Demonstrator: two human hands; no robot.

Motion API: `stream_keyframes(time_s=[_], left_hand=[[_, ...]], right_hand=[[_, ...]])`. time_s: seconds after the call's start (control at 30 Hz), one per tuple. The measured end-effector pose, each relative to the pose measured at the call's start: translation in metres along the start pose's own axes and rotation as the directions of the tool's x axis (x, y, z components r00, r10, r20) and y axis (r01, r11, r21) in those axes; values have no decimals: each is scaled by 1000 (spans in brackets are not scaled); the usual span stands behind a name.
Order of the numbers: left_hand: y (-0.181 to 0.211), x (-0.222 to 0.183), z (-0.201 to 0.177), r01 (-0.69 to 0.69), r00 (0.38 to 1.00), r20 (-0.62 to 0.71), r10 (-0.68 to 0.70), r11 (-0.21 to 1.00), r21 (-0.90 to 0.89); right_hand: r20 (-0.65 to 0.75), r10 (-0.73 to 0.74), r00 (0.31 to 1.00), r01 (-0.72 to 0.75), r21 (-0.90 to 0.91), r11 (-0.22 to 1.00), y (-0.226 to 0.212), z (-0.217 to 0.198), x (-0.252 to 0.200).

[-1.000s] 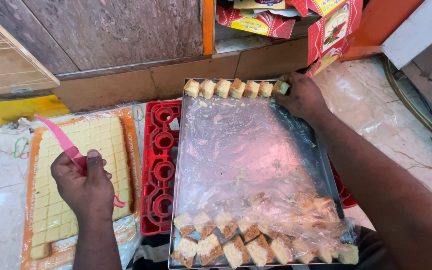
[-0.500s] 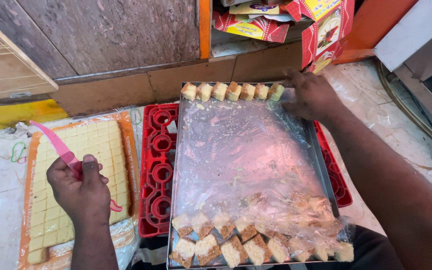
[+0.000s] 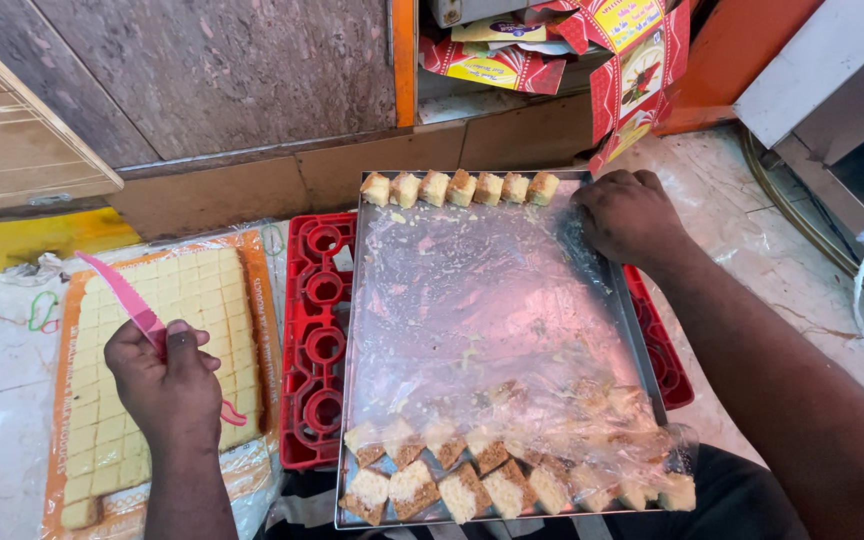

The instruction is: The person uses a plastic knife to separate individual pieces from a large slab of sweets and then transfers the pieces one at a time into a metal tray.

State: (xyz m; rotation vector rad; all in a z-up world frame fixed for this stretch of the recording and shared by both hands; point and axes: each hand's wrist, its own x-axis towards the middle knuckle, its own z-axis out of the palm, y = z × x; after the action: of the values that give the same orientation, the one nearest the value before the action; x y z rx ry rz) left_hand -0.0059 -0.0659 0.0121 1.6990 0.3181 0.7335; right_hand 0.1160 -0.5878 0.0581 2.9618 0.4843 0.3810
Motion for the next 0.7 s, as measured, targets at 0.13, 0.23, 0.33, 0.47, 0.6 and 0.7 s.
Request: stream_keyframes(time_s=[0.13,0.23,0.33,0.47,0.6,0.7], left_hand=[[-3,6,-7,47,999,16,-48,998,40],[-9,13,-24,44,999,-24,-42,997,66],[-23,14,-49,-166,973,-122,195,962,216],[-52,-18,-117,-111,937,-278,214,932,344],[-94,-68,-199,154,928,-346,140,700,697],[-125,-94,-243,273,939,-344,-2,612,742]], right_hand=[[-227,13,974,4,71,997,-2,-16,4],[-355,1,935,109,290,951,-20,-45,10],[-336,61,940,119,490,863,-61,-99,6],[-357,-63,932,292,636,714,-156,-160,-13],[-343,-299,890,454,715,531,-256,-187,-27],[-302,-513,803,543,726,422,-331,-199,-17]])
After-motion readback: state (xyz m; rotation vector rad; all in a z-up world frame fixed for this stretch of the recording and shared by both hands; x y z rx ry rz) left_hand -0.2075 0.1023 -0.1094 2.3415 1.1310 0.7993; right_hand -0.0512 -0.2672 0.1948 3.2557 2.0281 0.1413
